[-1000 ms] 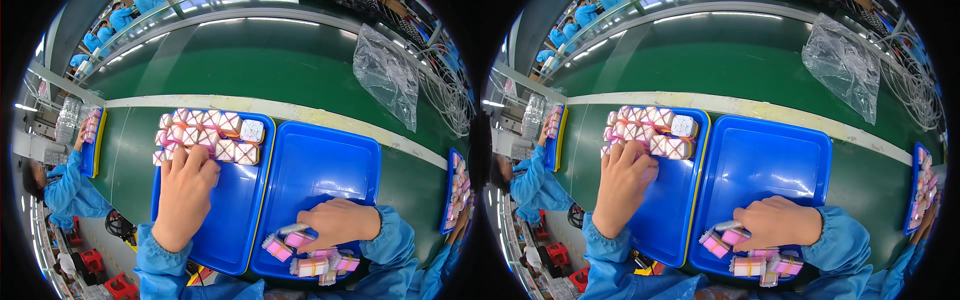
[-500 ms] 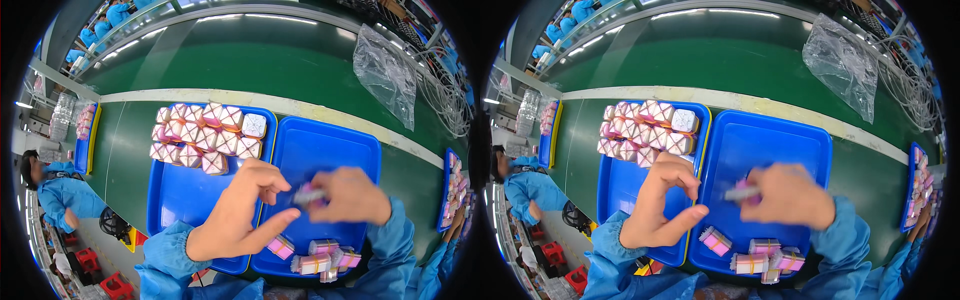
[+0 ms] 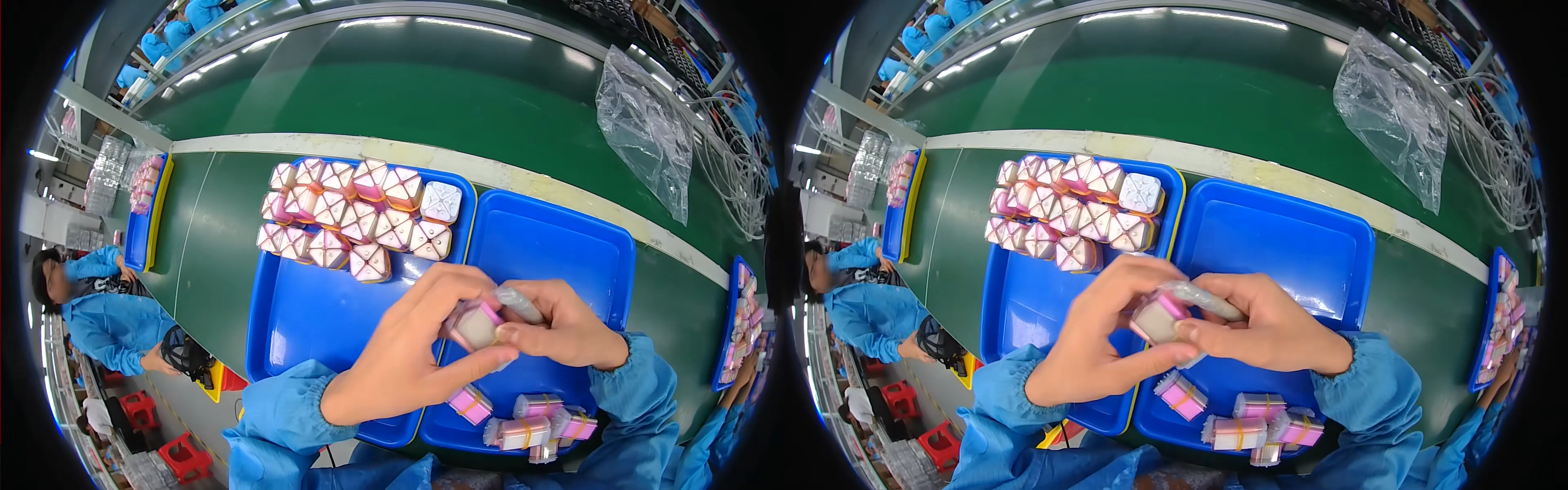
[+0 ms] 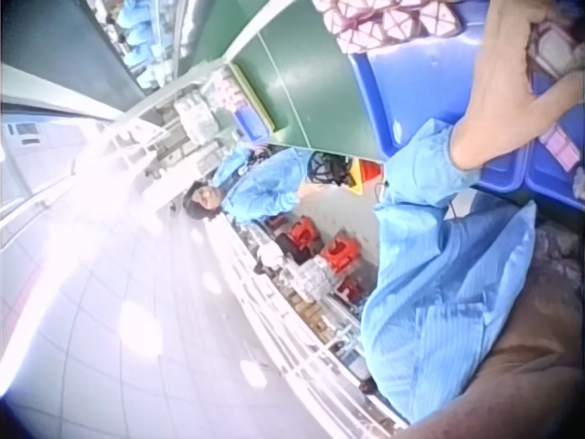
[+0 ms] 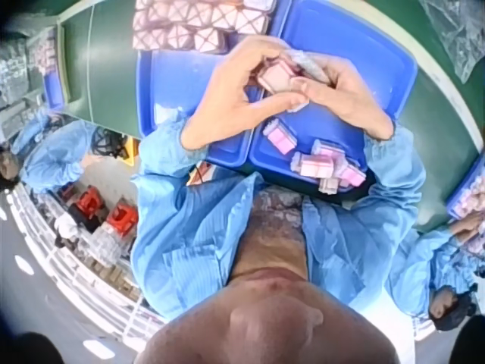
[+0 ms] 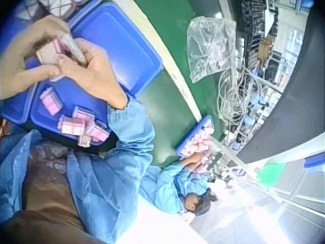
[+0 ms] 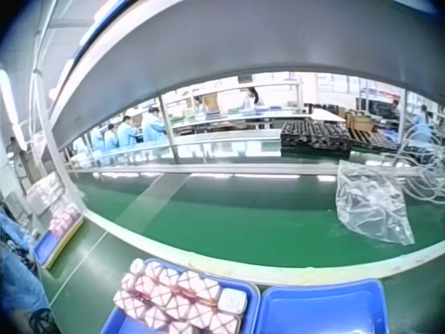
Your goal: Manually assembling and inspecting small multi-colored electronic components at an assembly line station.
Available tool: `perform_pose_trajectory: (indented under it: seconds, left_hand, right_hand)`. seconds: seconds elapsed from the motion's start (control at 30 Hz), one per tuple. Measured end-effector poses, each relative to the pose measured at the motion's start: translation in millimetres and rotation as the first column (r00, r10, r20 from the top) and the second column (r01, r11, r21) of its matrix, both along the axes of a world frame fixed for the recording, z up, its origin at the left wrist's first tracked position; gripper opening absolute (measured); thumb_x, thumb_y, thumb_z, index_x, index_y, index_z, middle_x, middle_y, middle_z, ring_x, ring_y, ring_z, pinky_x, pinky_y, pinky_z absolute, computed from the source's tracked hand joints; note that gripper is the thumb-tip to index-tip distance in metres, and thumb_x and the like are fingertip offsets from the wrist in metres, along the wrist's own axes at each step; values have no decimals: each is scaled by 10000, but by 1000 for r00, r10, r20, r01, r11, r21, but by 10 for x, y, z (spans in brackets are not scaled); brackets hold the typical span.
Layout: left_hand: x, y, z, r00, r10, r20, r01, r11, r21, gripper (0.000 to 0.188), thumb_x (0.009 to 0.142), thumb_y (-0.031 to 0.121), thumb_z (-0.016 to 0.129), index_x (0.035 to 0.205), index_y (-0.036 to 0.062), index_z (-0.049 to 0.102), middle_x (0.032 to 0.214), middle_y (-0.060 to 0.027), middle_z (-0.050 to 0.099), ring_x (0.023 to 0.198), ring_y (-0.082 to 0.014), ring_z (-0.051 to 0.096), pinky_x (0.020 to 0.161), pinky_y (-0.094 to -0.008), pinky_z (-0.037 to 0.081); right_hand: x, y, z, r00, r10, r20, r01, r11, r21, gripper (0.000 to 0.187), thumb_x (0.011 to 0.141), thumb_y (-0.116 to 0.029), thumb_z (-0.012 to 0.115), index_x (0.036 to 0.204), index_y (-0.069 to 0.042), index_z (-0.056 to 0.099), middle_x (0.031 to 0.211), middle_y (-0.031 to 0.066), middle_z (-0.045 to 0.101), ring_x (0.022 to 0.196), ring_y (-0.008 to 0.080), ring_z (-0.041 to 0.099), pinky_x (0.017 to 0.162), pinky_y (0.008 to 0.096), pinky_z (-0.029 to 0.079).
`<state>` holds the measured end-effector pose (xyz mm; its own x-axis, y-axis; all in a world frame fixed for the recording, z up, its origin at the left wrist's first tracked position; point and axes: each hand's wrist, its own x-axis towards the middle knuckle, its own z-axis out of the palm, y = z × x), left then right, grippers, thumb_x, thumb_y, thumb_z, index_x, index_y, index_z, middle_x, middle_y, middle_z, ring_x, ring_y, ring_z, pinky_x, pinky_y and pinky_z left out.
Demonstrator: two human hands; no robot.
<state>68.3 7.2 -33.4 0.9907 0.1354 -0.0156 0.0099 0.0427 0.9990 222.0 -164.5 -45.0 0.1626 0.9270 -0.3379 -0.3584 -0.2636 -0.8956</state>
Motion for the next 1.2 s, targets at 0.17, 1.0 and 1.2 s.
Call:
perform_pose_trajectory:
  seconds: [0.17,1.0,1.2]
  left_hand:
    - [-74,35,-79,946,110,306,-248,854,458,449,743,110,938,930,73,532,1191,-195,600,955,-200,694,710,-310,574]
    - [-41,-204,-51,827,-474,-303,102,655,-748,765,980,38,668,1530,152,149,1353,-171,513,1155,-239,617,862,-371,582]
    - [-52,-278,-167,990,-109,-93,60,905,-422,659,995,20,627,1508,118,226,1324,-145,551,1227,-213,578,1001,-378,497]
  right_hand:
    - [40,18,-16,998,43,46,-46,996,71,310,1031,-197,660,1265,3,626,962,-22,636,853,22,529,697,213,415]
    - [-280,140,-148,748,-612,257,495,772,398,176,1037,-156,613,981,10,635,743,-18,584,681,18,492,556,226,380]
    - [4,6,-207,709,-680,185,536,691,485,161,1031,-143,606,932,-15,610,775,22,600,677,38,512,578,238,407]
